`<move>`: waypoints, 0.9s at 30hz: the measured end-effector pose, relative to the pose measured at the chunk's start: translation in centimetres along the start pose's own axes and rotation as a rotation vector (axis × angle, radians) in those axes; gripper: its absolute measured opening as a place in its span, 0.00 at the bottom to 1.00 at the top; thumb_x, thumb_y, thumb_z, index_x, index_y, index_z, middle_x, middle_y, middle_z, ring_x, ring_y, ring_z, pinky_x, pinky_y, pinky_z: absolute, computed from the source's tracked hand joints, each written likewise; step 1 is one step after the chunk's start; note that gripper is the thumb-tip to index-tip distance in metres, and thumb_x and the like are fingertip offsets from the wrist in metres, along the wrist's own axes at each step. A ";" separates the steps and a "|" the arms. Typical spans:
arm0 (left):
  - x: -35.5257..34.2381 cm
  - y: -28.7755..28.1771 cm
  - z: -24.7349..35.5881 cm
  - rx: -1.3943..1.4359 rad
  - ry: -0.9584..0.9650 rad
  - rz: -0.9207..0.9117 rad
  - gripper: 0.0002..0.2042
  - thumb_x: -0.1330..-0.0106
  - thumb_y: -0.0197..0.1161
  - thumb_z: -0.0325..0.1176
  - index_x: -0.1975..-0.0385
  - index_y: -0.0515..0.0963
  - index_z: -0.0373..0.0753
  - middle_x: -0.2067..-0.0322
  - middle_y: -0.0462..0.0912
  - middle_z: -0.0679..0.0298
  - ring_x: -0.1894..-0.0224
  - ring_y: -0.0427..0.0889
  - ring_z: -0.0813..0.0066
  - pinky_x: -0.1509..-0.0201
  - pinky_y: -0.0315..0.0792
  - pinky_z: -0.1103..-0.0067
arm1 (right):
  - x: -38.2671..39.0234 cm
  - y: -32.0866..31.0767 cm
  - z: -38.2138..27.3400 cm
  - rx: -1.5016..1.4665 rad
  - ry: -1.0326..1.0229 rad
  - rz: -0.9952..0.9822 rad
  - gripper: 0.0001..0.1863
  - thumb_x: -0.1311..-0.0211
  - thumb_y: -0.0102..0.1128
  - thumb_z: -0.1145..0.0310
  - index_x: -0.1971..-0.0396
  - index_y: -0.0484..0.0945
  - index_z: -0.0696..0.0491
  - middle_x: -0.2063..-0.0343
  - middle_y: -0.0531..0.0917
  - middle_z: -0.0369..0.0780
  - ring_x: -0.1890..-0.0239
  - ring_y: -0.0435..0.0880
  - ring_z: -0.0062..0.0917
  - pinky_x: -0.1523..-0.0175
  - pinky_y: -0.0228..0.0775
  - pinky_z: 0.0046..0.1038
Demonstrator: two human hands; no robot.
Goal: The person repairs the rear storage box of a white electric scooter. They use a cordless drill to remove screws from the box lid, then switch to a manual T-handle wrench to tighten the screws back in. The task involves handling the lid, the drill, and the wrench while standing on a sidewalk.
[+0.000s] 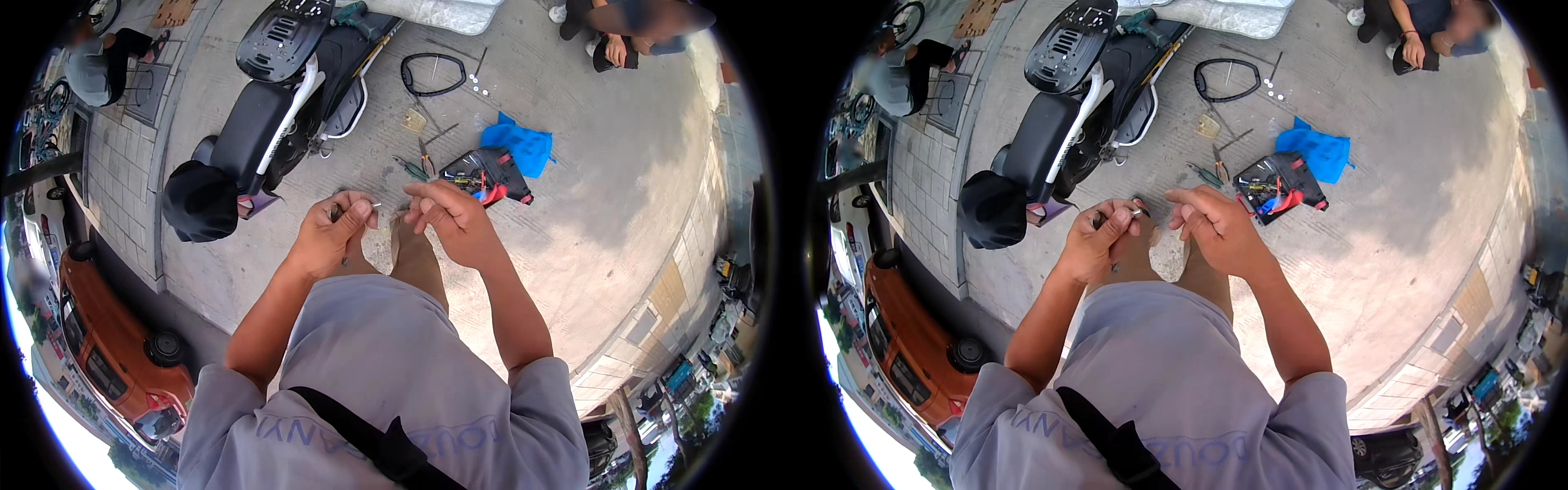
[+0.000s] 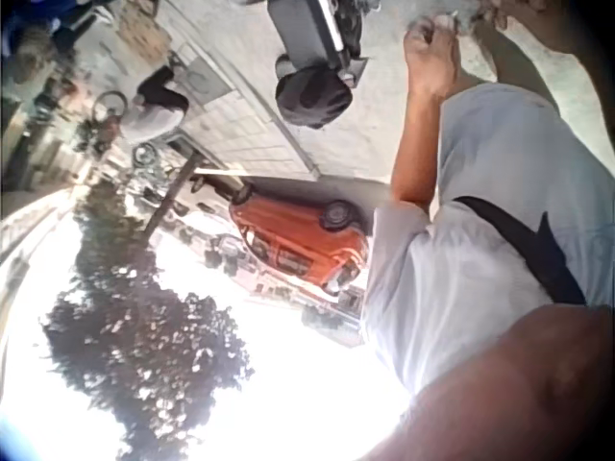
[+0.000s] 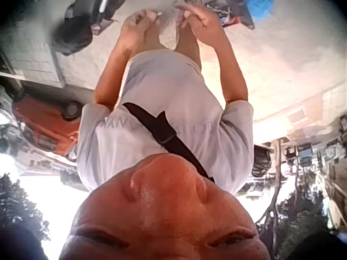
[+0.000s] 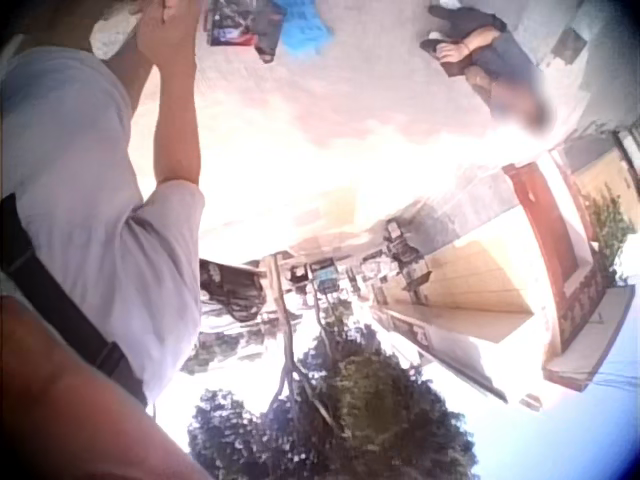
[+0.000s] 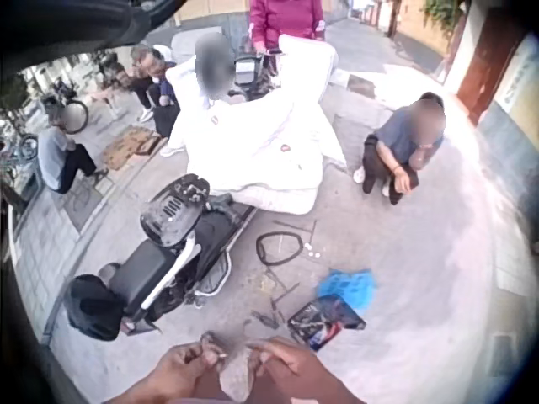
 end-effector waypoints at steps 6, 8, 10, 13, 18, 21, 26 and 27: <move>8.0 -2.9 5.0 0.026 0.242 -0.049 0.16 0.19 0.60 0.43 0.53 0.78 0.32 0.66 0.82 0.66 0.80 0.67 0.89 0.77 0.61 0.86 | 0.5 9.3 -6.6 -0.359 -0.098 0.213 0.12 0.21 0.60 0.71 0.49 0.79 0.65 0.60 0.88 0.46 0.57 0.90 0.29 0.57 0.84 0.28; 10.6 -5.2 6.1 0.020 0.234 -0.040 0.17 0.19 0.61 0.43 0.53 0.78 0.32 0.66 0.82 0.66 0.80 0.67 0.89 0.77 0.61 0.86 | -0.2 12.8 -8.0 -0.396 -0.183 0.176 0.12 0.22 0.61 0.72 0.49 0.79 0.65 0.62 0.88 0.45 0.60 0.89 0.26 0.58 0.83 0.26; 12.7 -7.5 6.7 0.049 0.326 -0.055 0.17 0.19 0.61 0.44 0.52 0.79 0.32 0.67 0.82 0.67 0.79 0.67 0.89 0.76 0.61 0.86 | -0.9 16.1 -8.6 -0.385 -0.233 0.152 0.11 0.25 0.65 0.74 0.50 0.80 0.65 0.63 0.86 0.42 0.64 0.86 0.22 0.59 0.80 0.25; 14.8 -10.8 7.4 0.105 0.465 -0.058 0.18 0.20 0.63 0.45 0.52 0.80 0.32 0.67 0.82 0.68 0.77 0.68 0.90 0.76 0.61 0.87 | -2.3 20.6 -10.1 -0.391 -0.322 0.061 0.13 0.31 0.70 0.79 0.50 0.80 0.65 0.63 0.86 0.42 0.63 0.86 0.21 0.59 0.80 0.24; 19.1 -15.7 8.1 0.168 0.507 -0.059 0.16 0.21 0.64 0.41 0.53 0.81 0.30 0.65 0.84 0.66 0.68 0.76 0.86 0.66 0.71 0.84 | -2.8 26.0 -12.9 -0.224 -0.263 -0.018 0.15 0.36 0.74 0.82 0.52 0.81 0.65 0.61 0.86 0.43 0.61 0.87 0.22 0.59 0.80 0.23; 20.3 -17.4 8.1 0.133 0.558 -0.078 0.14 0.20 0.64 0.35 0.53 0.79 0.26 0.62 0.85 0.61 0.63 0.82 0.79 0.56 0.78 0.79 | -3.1 27.5 -13.5 -0.089 -0.323 -0.070 0.14 0.38 0.75 0.82 0.54 0.82 0.65 0.60 0.86 0.43 0.61 0.87 0.23 0.59 0.80 0.23; 20.9 -17.9 7.8 0.175 0.592 -0.053 0.14 0.21 0.65 0.35 0.54 0.80 0.26 0.64 0.85 0.62 0.65 0.81 0.80 0.61 0.76 0.81 | -3.0 28.4 -15.2 0.007 -0.368 -0.108 0.13 0.40 0.75 0.83 0.55 0.84 0.64 0.59 0.86 0.44 0.60 0.86 0.23 0.58 0.78 0.23; 21.0 -17.7 7.8 0.170 0.591 -0.056 0.14 0.21 0.65 0.36 0.54 0.80 0.26 0.65 0.85 0.62 0.66 0.80 0.80 0.61 0.76 0.81 | -2.8 28.4 -15.5 -0.014 -0.330 -0.112 0.14 0.40 0.75 0.84 0.55 0.84 0.64 0.59 0.86 0.44 0.60 0.86 0.24 0.58 0.78 0.23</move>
Point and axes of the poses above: each hand's wrist, its own x-axis away from the middle knuckle, its own y-axis out of the palm, z = x × y, the point moved 6 cm from there along -x, towards the middle knuckle
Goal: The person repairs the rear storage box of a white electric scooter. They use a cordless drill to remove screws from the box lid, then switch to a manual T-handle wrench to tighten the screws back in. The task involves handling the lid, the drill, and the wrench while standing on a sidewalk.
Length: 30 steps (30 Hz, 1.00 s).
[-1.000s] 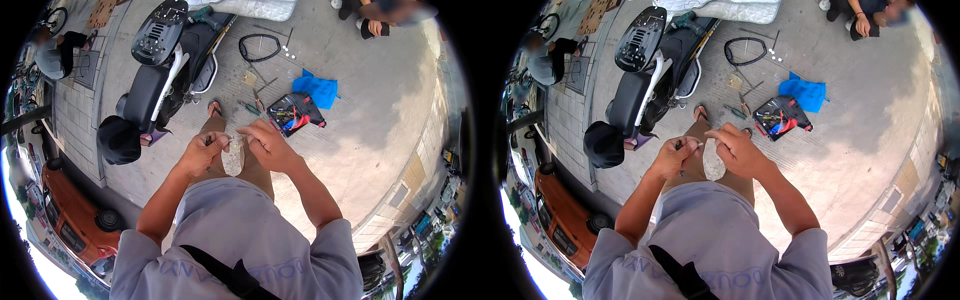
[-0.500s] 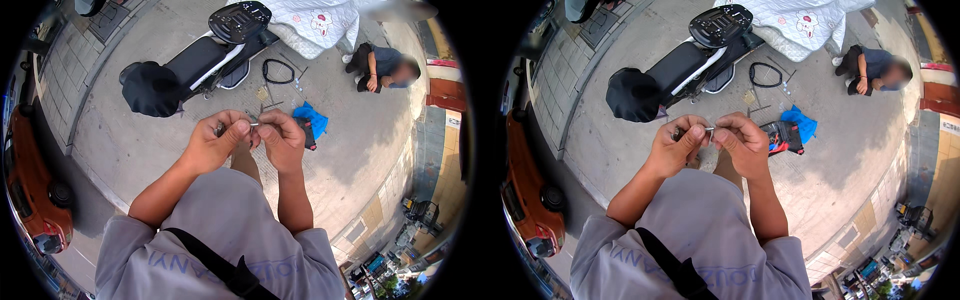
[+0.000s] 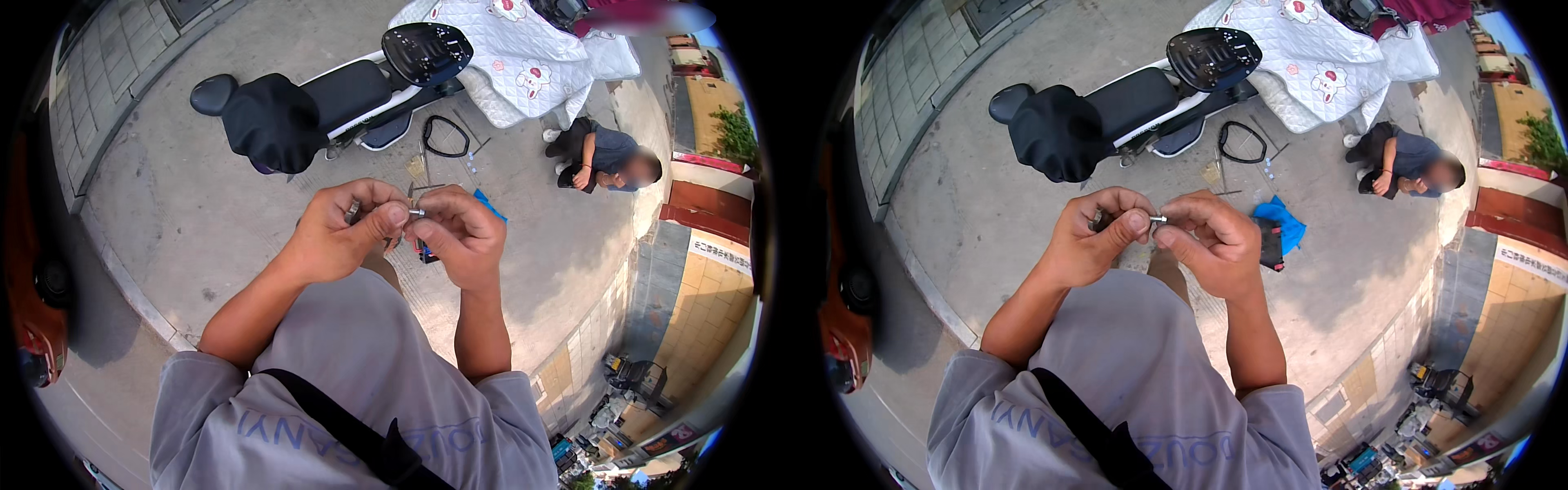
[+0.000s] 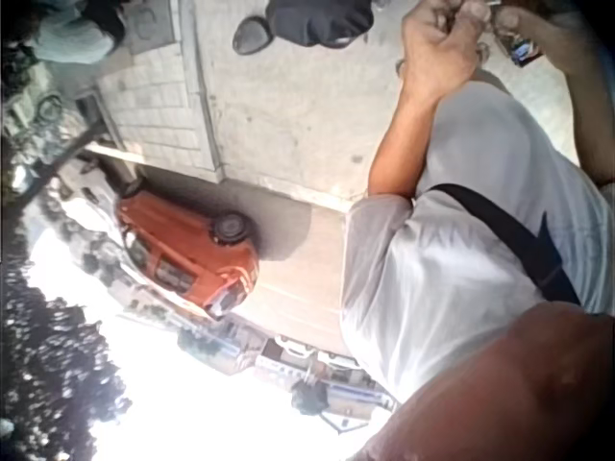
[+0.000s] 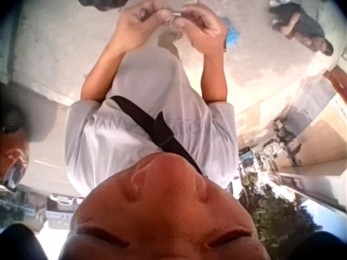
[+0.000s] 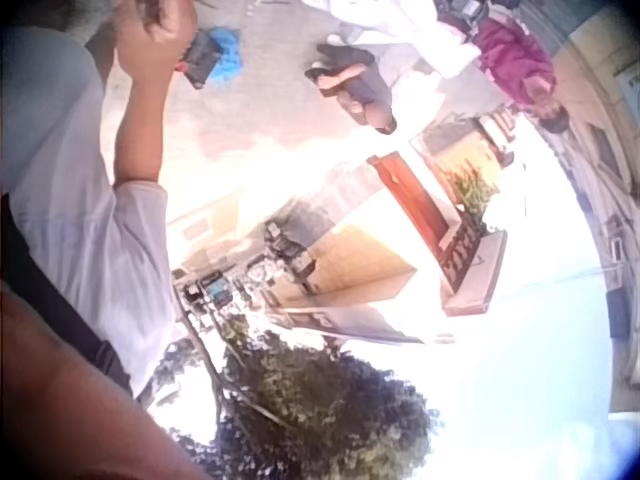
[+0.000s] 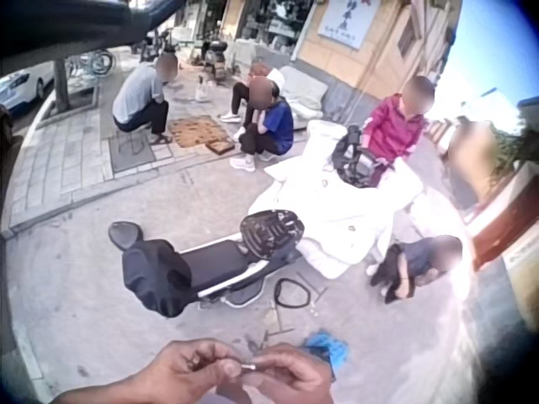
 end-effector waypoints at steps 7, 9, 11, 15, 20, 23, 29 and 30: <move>-0.7 1.6 -0.1 -0.048 -0.062 -0.047 0.15 0.21 0.65 0.39 0.55 0.82 0.28 0.66 0.84 0.66 0.64 0.79 0.82 0.58 0.74 0.81 | 0.6 -1.9 -1.4 0.216 -0.131 -0.011 0.13 0.41 0.73 0.84 0.56 0.85 0.62 0.59 0.86 0.44 0.57 0.85 0.26 0.56 0.76 0.25; -0.9 2.2 -0.5 -0.039 -0.080 -0.058 0.16 0.22 0.66 0.40 0.55 0.82 0.29 0.65 0.84 0.67 0.62 0.79 0.83 0.56 0.74 0.82 | 0.7 -2.4 -1.6 0.265 -0.173 -0.010 0.12 0.41 0.74 0.84 0.57 0.86 0.61 0.59 0.87 0.44 0.58 0.85 0.26 0.56 0.76 0.25; -1.0 2.6 -1.1 -0.023 -0.080 -0.059 0.16 0.22 0.66 0.40 0.55 0.82 0.29 0.64 0.84 0.67 0.62 0.79 0.83 0.55 0.73 0.82 | 1.0 -2.9 -1.7 0.306 -0.189 -0.003 0.12 0.41 0.75 0.83 0.57 0.86 0.61 0.60 0.87 0.43 0.59 0.85 0.26 0.57 0.76 0.25; -1.3 3.6 -1.7 -0.033 -0.081 -0.059 0.15 0.22 0.67 0.39 0.54 0.82 0.30 0.64 0.84 0.67 0.62 0.79 0.83 0.55 0.73 0.82 | 2.0 -4.0 -1.2 0.312 -0.120 0.058 0.09 0.37 0.74 0.78 0.59 0.86 0.60 0.63 0.87 0.42 0.64 0.84 0.24 0.60 0.74 0.24; -1.2 5.3 -2.2 -0.164 -0.042 -0.048 0.13 0.23 0.68 0.37 0.52 0.82 0.33 0.64 0.84 0.69 0.61 0.78 0.85 0.55 0.73 0.83 | 3.4 -5.8 1.3 0.194 0.014 0.072 0.09 0.29 0.70 0.69 0.65 0.83 0.60 0.69 0.85 0.39 0.68 0.80 0.19 0.65 0.70 0.22; -1.1 5.5 -2.4 -0.121 -0.074 -0.033 0.12 0.23 0.67 0.37 0.52 0.82 0.33 0.63 0.84 0.70 0.61 0.78 0.86 0.55 0.74 0.83 | 4.4 -6.1 2.3 -0.047 0.276 0.140 0.10 0.26 0.68 0.67 0.63 0.81 0.59 0.71 0.83 0.36 0.70 0.77 0.15 0.67 0.68 0.20; -1.0 4.9 -2.6 -0.127 -0.043 -0.055 0.11 0.23 0.67 0.35 0.51 0.82 0.33 0.62 0.84 0.69 0.60 0.78 0.85 0.55 0.74 0.83 | 3.7 -3.6 0.8 0.044 0.163 0.091 0.10 0.24 0.63 0.65 0.59 0.78 0.57 0.69 0.79 0.33 0.70 0.74 0.13 0.66 0.65 0.19; -0.9 4.6 -2.3 -0.152 -0.038 -0.058 0.10 0.23 0.66 0.34 0.52 0.81 0.33 0.62 0.84 0.69 0.60 0.78 0.85 0.54 0.74 0.83 | 3.5 -3.5 0.9 0.092 0.152 0.066 0.09 0.24 0.63 0.66 0.59 0.78 0.57 0.69 0.78 0.33 0.70 0.73 0.13 0.66 0.65 0.19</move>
Point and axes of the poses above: each hand's wrist, its own x-axis away from the middle knuckle, its own y-axis out of the palm, z = x × y, the point moved 6 cm from there along -x, towards the middle knuckle
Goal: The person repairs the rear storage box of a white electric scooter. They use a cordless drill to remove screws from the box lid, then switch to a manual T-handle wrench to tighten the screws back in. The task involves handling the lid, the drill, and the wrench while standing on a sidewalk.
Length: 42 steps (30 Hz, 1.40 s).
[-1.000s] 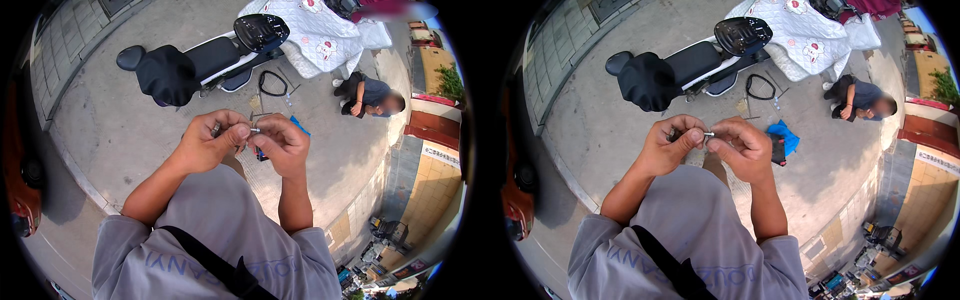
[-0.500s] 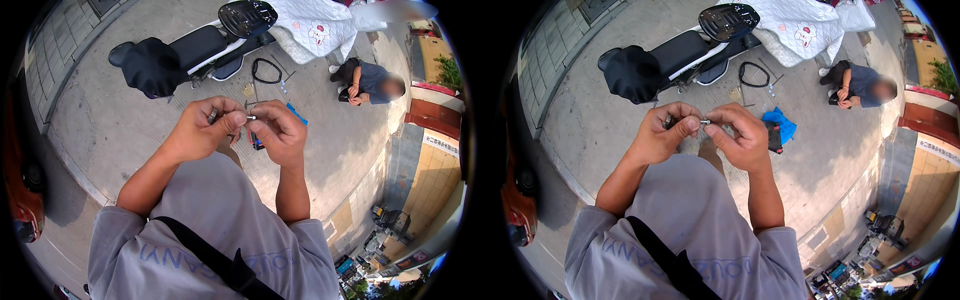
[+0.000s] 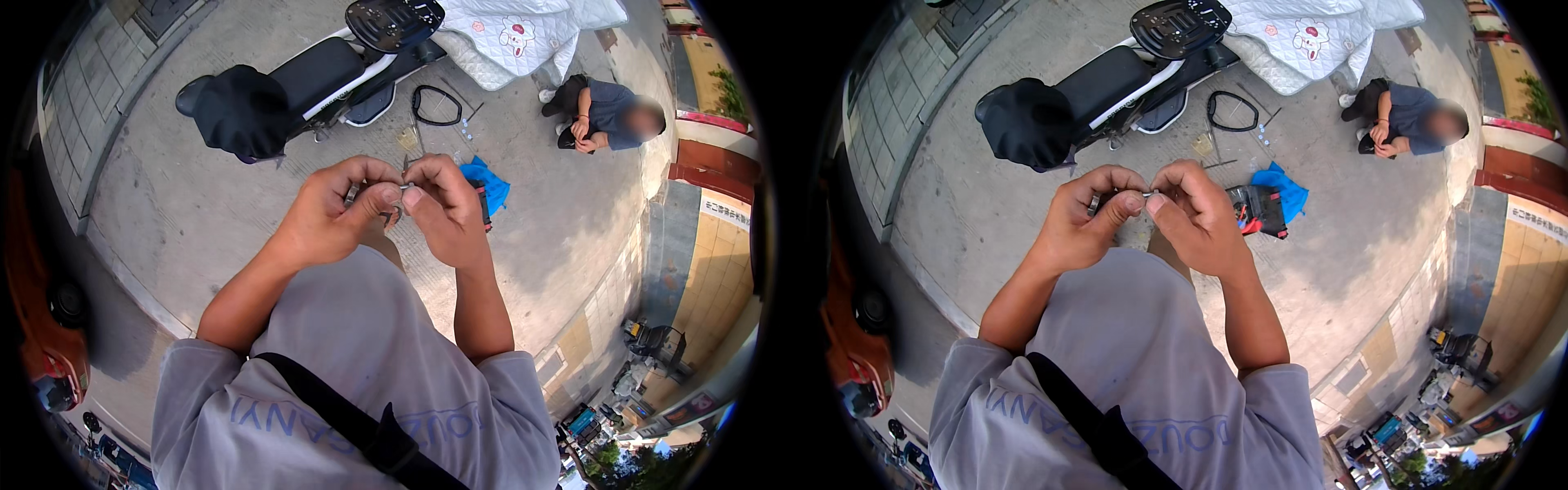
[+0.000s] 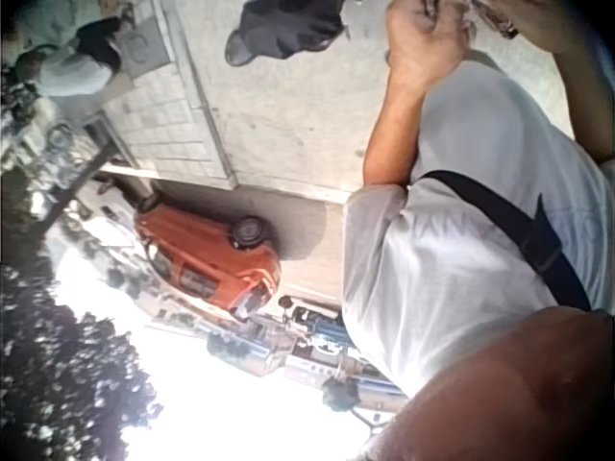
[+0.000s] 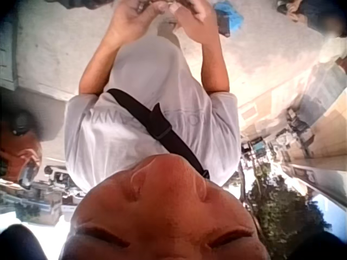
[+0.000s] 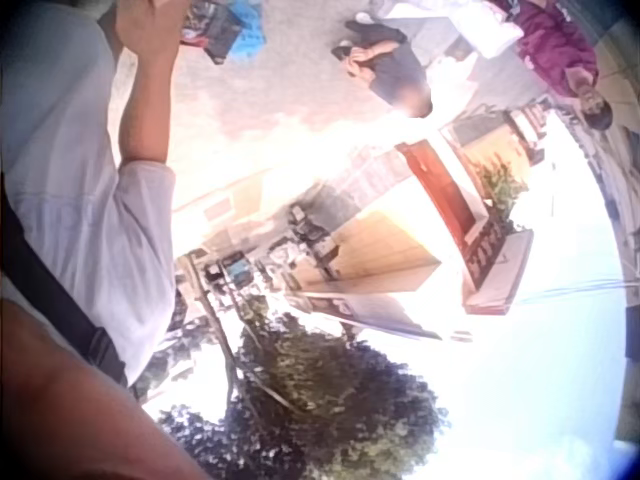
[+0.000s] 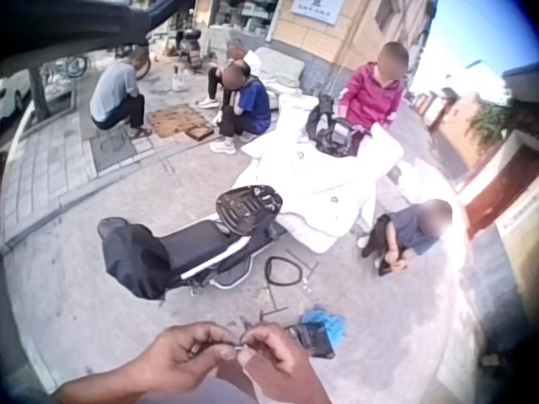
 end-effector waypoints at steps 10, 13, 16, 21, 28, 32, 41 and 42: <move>2.0 -4.4 2.2 -0.186 0.161 0.020 0.07 0.23 0.64 0.29 0.55 0.80 0.31 0.62 0.85 0.64 0.60 0.82 0.81 0.53 0.77 0.80 | -1.3 5.2 -1.1 0.183 -0.099 -0.006 0.13 0.20 0.57 0.65 0.66 0.76 0.58 0.75 0.76 0.37 0.72 0.71 0.17 0.68 0.63 0.26; 2.4 -5.8 2.1 -0.277 0.266 0.026 0.08 0.22 0.64 0.30 0.54 0.80 0.31 0.61 0.85 0.61 0.62 0.83 0.79 0.55 0.79 0.78 | -1.4 6.4 -0.3 0.151 0.044 -0.001 0.14 0.19 0.56 0.64 0.66 0.75 0.58 0.75 0.76 0.37 0.73 0.71 0.18 0.68 0.64 0.26; 2.9 -7.1 1.4 -0.285 0.246 0.051 0.09 0.22 0.64 0.33 0.54 0.80 0.32 0.61 0.85 0.61 0.63 0.81 0.78 0.58 0.77 0.77 | -1.5 8.0 0.3 0.133 0.075 0.062 0.16 0.19 0.56 0.63 0.66 0.75 0.59 0.76 0.77 0.38 0.74 0.71 0.20 0.68 0.65 0.27; 3.8 -8.2 1.8 -0.385 0.286 -0.014 0.11 0.18 0.59 0.37 0.52 0.77 0.34 0.66 0.79 0.67 0.67 0.76 0.83 0.65 0.73 0.82 | -1.5 9.4 -0.6 0.323 -0.043 -0.002 0.16 0.19 0.58 0.60 0.64 0.77 0.59 0.73 0.80 0.42 0.74 0.76 0.26 0.67 0.69 0.30; 4.2 -7.8 1.7 -0.089 0.084 -0.046 0.13 0.15 0.53 0.41 0.53 0.75 0.35 0.67 0.77 0.69 0.66 0.74 0.85 0.61 0.72 0.82 | -1.4 9.1 -5.2 0.626 -0.217 -0.075 0.13 0.34 0.71 0.62 0.62 0.79 0.55 0.72 0.80 0.41 0.74 0.81 0.36 0.67 0.73 0.36; 3.5 -6.4 2.0 -0.116 0.089 -0.037 0.13 0.15 0.53 0.40 0.54 0.75 0.34 0.68 0.76 0.70 0.64 0.74 0.84 0.57 0.72 0.82 | -2.0 7.7 -5.8 0.677 -0.403 -0.116 0.11 0.36 0.70 0.66 0.61 0.79 0.55 0.73 0.78 0.40 0.76 0.78 0.31 0.72 0.70 0.33; 2.4 -2.6 1.2 -0.082 0.011 -0.011 0.15 0.16 0.54 0.45 0.52 0.73 0.36 0.68 0.74 0.70 0.76 0.64 0.90 0.74 0.59 0.87 | -1.9 3.6 -6.8 0.723 -0.761 -0.122 0.11 0.40 0.71 0.68 0.64 0.77 0.53 0.74 0.75 0.38 0.77 0.77 0.35 0.74 0.70 0.35; 2.2 -2.1 1.4 -0.073 0.032 -0.003 0.14 0.16 0.54 0.43 0.54 0.74 0.37 0.68 0.75 0.70 0.75 0.66 0.89 0.73 0.61 0.86 | -1.7 3.2 -6.7 0.720 -0.794 -0.120 0.11 0.40 0.72 0.68 0.65 0.76 0.53 0.74 0.75 0.38 0.77 0.77 0.34 0.74 0.69 0.34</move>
Point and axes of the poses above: each hand's wrist, its own x-axis away from the middle knuckle, its own y-axis out of the palm, z = x × y, the point moved 6 cm from there along -x, towards the middle knuckle
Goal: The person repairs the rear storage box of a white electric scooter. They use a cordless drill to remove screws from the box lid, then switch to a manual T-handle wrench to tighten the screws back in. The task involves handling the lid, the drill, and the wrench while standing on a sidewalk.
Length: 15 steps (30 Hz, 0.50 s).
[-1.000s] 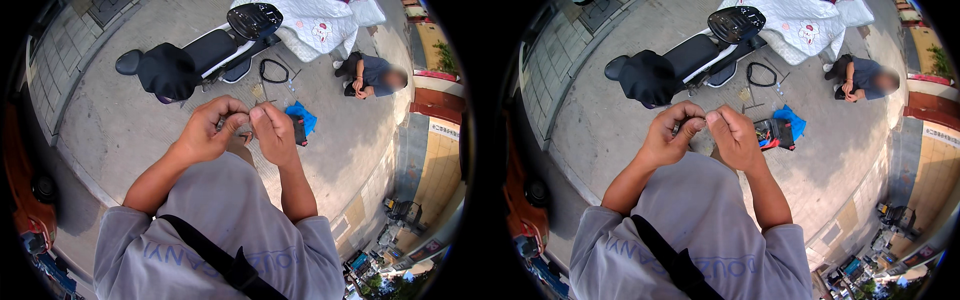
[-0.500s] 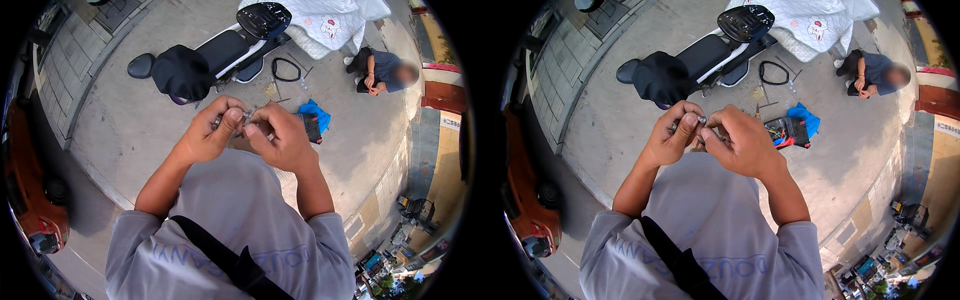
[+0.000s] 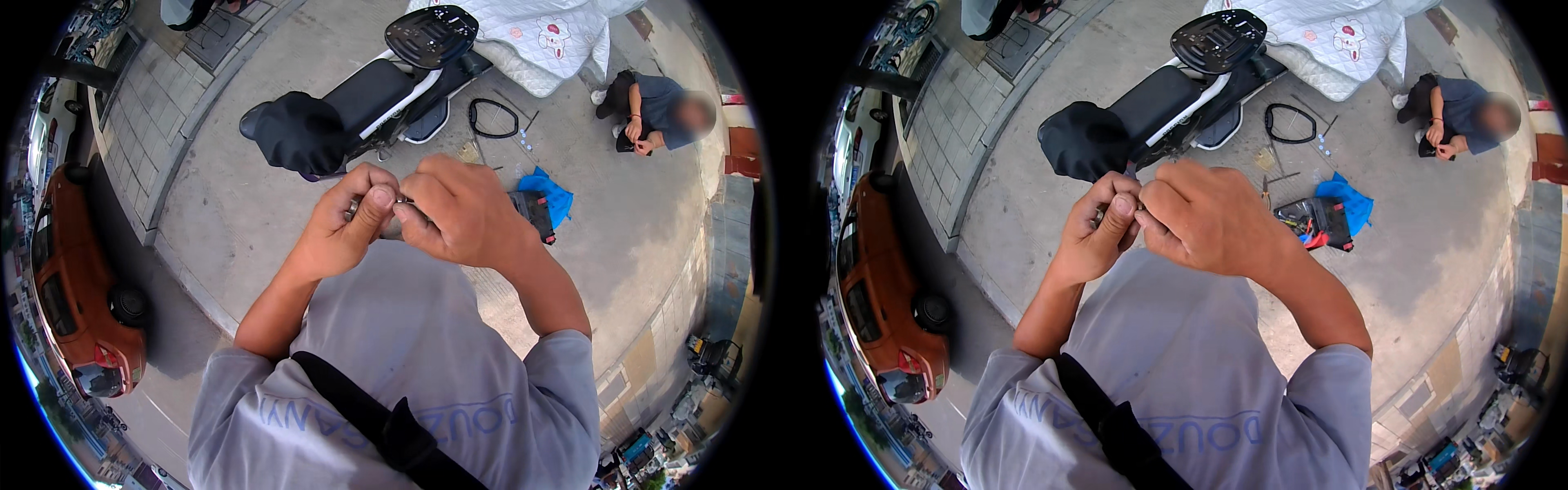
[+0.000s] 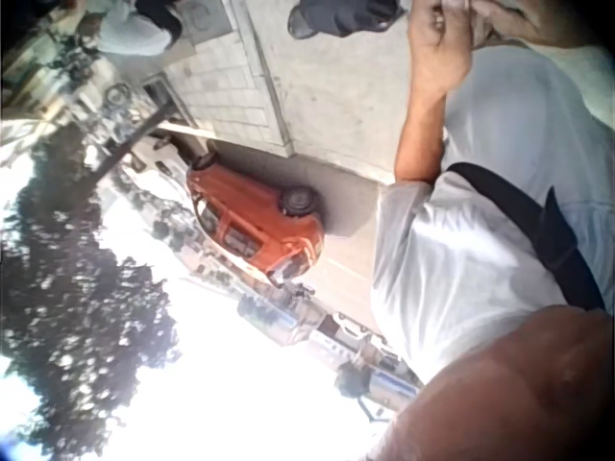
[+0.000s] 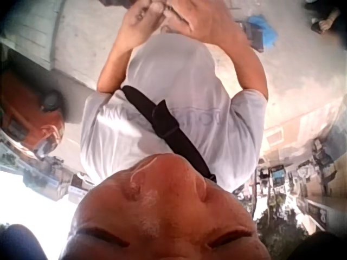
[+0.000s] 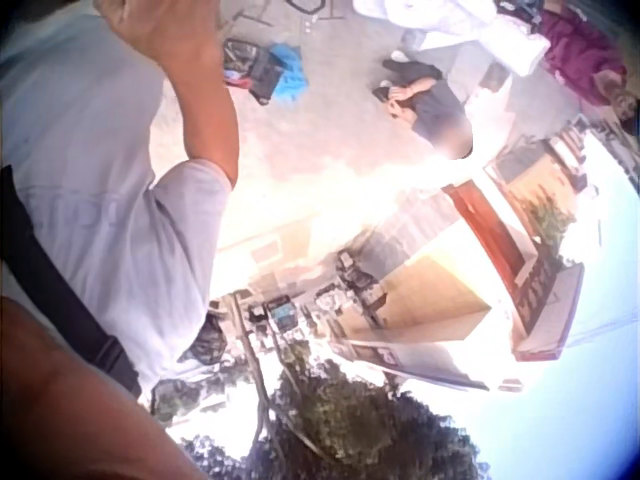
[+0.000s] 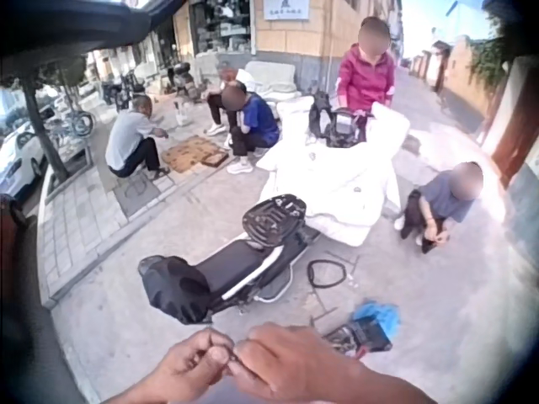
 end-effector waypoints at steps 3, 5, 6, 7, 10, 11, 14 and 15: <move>-0.2 1.2 0.9 0.008 0.061 0.022 0.11 0.16 0.56 0.40 0.57 0.75 0.37 0.68 0.76 0.70 0.72 0.69 0.88 0.69 0.67 0.84 | 0.4 -0.9 0.4 -0.015 -0.097 0.025 0.11 0.42 0.72 0.68 0.67 0.76 0.53 0.74 0.74 0.38 0.78 0.76 0.33 0.75 0.68 0.34; -0.1 1.7 1.6 -0.012 0.101 0.031 0.11 0.17 0.57 0.39 0.57 0.74 0.37 0.68 0.76 0.70 0.71 0.69 0.88 0.69 0.67 0.84 | 0.5 -1.3 0.4 -0.045 -0.145 0.056 0.11 0.42 0.72 0.69 0.68 0.75 0.53 0.75 0.74 0.38 0.78 0.75 0.32 0.76 0.68 0.33; -0.3 2.1 2.0 -0.030 0.131 0.032 0.11 0.16 0.57 0.39 0.57 0.74 0.36 0.68 0.76 0.70 0.71 0.69 0.88 0.69 0.67 0.84 | 0.5 -1.5 0.4 -0.061 -0.159 0.072 0.11 0.42 0.72 0.69 0.69 0.75 0.53 0.76 0.73 0.38 0.79 0.75 0.32 0.77 0.67 0.33; -0.4 2.4 2.5 -0.046 0.160 0.034 0.11 0.16 0.56 0.38 0.57 0.74 0.36 0.68 0.76 0.70 0.71 0.69 0.88 0.69 0.67 0.84 | 0.6 -1.6 0.5 -0.077 -0.173 0.088 0.11 0.42 0.72 0.69 0.70 0.75 0.53 0.76 0.73 0.38 0.79 0.75 0.32 0.77 0.67 0.33; -0.5 2.9 3.2 -0.053 0.159 0.039 0.11 0.16 0.56 0.38 0.57 0.74 0.36 0.67 0.76 0.70 0.71 0.69 0.88 0.69 0.66 0.84 | 0.6 -1.9 0.7 -0.125 -0.184 0.159 0.11 0.37 0.69 0.69 0.71 0.74 0.53 0.78 0.72 0.37 0.82 0.73 0.31 0.78 0.67 0.33; -0.5 2.9 3.3 -0.046 0.143 0.041 0.11 0.16 0.56 0.38 0.57 0.75 0.36 0.67 0.75 0.70 0.71 0.69 0.88 0.69 0.66 0.84 | 0.7 -1.8 0.8 -0.129 -0.164 0.173 0.12 0.37 0.69 0.70 0.73 0.72 0.53 0.79 0.72 0.37 0.81 0.73 0.31 0.77 0.68 0.33; -0.6 3.3 3.6 -0.063 0.102 0.044 0.10 0.16 0.56 0.37 0.57 0.75 0.36 0.67 0.75 0.71 0.71 0.69 0.89 0.69 0.66 0.84 | 1.5 -1.4 1.1 -0.205 -0.066 0.195 0.15 0.33 0.67 0.70 0.76 0.68 0.53 0.81 0.71 0.38 0.82 0.73 0.31 0.76 0.69 0.32; -0.6 3.4 3.5 -0.079 0.100 0.075 0.10 0.16 0.55 0.37 0.57 0.75 0.36 0.67 0.75 0.71 0.71 0.68 0.89 0.69 0.66 0.85 | 1.8 -1.0 1.3 -0.272 -0.011 0.206 0.15 0.30 0.64 0.70 0.75 0.69 0.53 0.82 0.71 0.38 0.82 0.72 0.29 0.76 0.68 0.32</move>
Point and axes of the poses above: each hand's wrist, its own x-axis away from the middle knuckle, its own y-axis out of the palm, z = x × y, the point moved 6 cm from there along -x, towards the middle knuckle
